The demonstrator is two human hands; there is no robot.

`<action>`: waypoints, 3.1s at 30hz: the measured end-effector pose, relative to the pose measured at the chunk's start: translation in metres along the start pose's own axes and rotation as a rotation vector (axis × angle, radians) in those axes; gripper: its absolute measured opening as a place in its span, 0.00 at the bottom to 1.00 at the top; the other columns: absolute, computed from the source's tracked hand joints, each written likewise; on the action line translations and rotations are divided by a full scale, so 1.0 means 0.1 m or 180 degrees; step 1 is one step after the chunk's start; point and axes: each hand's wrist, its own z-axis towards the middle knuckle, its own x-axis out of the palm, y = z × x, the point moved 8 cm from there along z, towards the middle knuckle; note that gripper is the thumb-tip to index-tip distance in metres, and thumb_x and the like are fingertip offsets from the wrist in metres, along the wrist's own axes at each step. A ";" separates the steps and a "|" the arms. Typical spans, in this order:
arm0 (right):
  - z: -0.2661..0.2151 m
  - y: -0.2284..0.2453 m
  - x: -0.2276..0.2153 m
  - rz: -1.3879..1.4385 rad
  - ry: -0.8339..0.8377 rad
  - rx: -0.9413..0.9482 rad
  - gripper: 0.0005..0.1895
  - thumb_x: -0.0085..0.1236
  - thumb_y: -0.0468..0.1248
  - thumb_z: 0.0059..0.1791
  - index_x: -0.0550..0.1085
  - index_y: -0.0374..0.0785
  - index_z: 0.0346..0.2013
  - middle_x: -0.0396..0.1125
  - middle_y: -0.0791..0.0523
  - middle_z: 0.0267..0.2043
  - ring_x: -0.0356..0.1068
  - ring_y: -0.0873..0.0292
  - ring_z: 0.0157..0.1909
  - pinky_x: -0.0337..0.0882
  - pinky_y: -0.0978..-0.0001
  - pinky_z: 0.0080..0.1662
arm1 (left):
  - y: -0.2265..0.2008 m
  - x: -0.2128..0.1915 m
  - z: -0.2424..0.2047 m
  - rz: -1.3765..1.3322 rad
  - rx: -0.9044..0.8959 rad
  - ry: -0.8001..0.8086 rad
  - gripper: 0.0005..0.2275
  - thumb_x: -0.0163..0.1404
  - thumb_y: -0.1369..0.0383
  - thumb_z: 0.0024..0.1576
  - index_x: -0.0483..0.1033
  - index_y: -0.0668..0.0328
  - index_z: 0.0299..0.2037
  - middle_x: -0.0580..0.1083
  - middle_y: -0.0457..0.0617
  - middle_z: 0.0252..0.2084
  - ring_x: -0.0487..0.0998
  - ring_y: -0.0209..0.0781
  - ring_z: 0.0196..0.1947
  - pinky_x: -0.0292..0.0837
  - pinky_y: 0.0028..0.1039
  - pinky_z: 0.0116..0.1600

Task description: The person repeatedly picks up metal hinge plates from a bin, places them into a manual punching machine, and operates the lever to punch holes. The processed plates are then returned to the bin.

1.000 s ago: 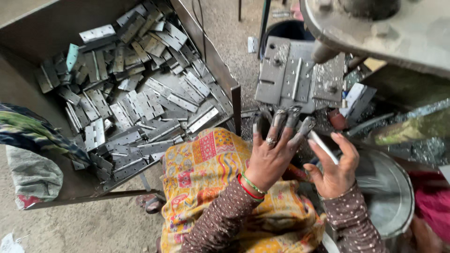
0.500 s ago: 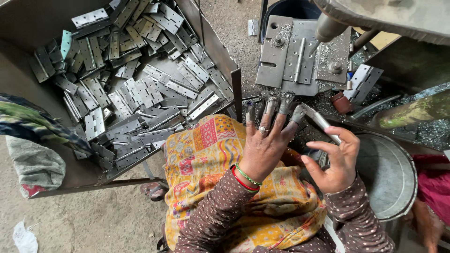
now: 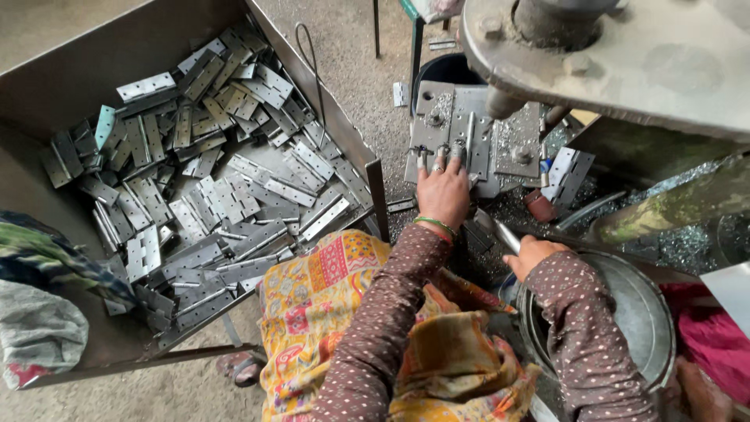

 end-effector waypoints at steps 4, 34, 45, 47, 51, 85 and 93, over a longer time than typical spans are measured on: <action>0.26 -0.09 0.17 -0.0039 0.0091 -0.0172 0.26 0.58 0.59 0.48 0.78 0.38 0.40 0.77 0.48 0.34 0.80 0.45 0.38 0.78 0.53 0.46 | 0.04 0.20 0.29 0.0040 -0.0130 0.0112 0.13 0.39 0.68 0.62 0.80 0.54 0.45 0.70 0.48 0.65 0.67 0.51 0.68 0.56 0.57 0.67; 0.44 -0.45 2.04 0.1126 -0.0982 0.0112 0.27 0.53 0.59 0.48 0.71 0.40 0.46 0.74 0.43 0.34 0.74 0.35 0.38 0.73 0.43 0.41 | 0.15 0.08 0.61 0.0002 0.0041 0.0057 0.10 0.46 0.69 0.58 0.83 0.52 0.39 0.69 0.44 0.66 0.65 0.45 0.71 0.52 0.54 0.70; 0.13 -0.77 0.55 0.2526 -0.1865 -0.1112 0.23 0.64 0.41 0.58 0.68 0.24 0.54 0.69 0.44 0.48 0.73 0.53 0.43 0.74 0.64 0.44 | 1.42 -0.54 -1.20 -0.1105 -0.0851 -0.1845 0.16 0.55 0.65 0.61 0.72 0.56 0.59 0.72 0.52 0.58 0.73 0.51 0.59 0.68 0.41 0.64; 0.09 -0.75 0.45 0.2548 -0.2046 -0.1207 0.21 0.65 0.37 0.58 0.69 0.22 0.55 0.67 0.43 0.51 0.73 0.56 0.48 0.75 0.67 0.47 | 2.05 -0.40 -1.36 -0.0762 -0.1333 -0.1592 0.20 0.55 0.62 0.64 0.70 0.59 0.63 0.71 0.54 0.59 0.73 0.51 0.59 0.69 0.40 0.66; 0.10 -0.91 0.50 0.2158 -0.2101 -0.1069 0.18 0.66 0.36 0.58 0.72 0.21 0.52 0.63 0.41 0.54 0.74 0.53 0.47 0.77 0.66 0.48 | 3.07 -0.08 -1.38 -0.0246 -0.1818 -0.1370 0.27 0.55 0.64 0.53 0.67 0.65 0.63 0.71 0.59 0.56 0.73 0.56 0.53 0.67 0.46 0.57; 0.21 -1.12 0.64 0.1806 -0.1670 -0.0622 0.17 0.67 0.40 0.57 0.78 0.27 0.51 0.68 0.39 0.49 0.76 0.48 0.42 0.78 0.62 0.43 | 4.31 0.50 -1.35 -0.1653 -0.2161 -0.0067 0.21 0.59 0.60 0.53 0.73 0.46 0.57 0.80 0.56 0.38 0.82 0.53 0.39 0.75 0.41 0.44; -0.07 -0.60 0.31 0.1583 -0.1973 -0.0758 0.18 0.65 0.46 0.56 0.78 0.37 0.52 0.68 0.45 0.51 0.76 0.54 0.40 0.75 0.64 0.46 | 3.78 0.27 -2.17 -0.3754 -0.2563 -0.1762 0.16 0.62 0.74 0.52 0.74 0.63 0.49 0.79 0.49 0.41 0.79 0.38 0.39 0.75 0.28 0.44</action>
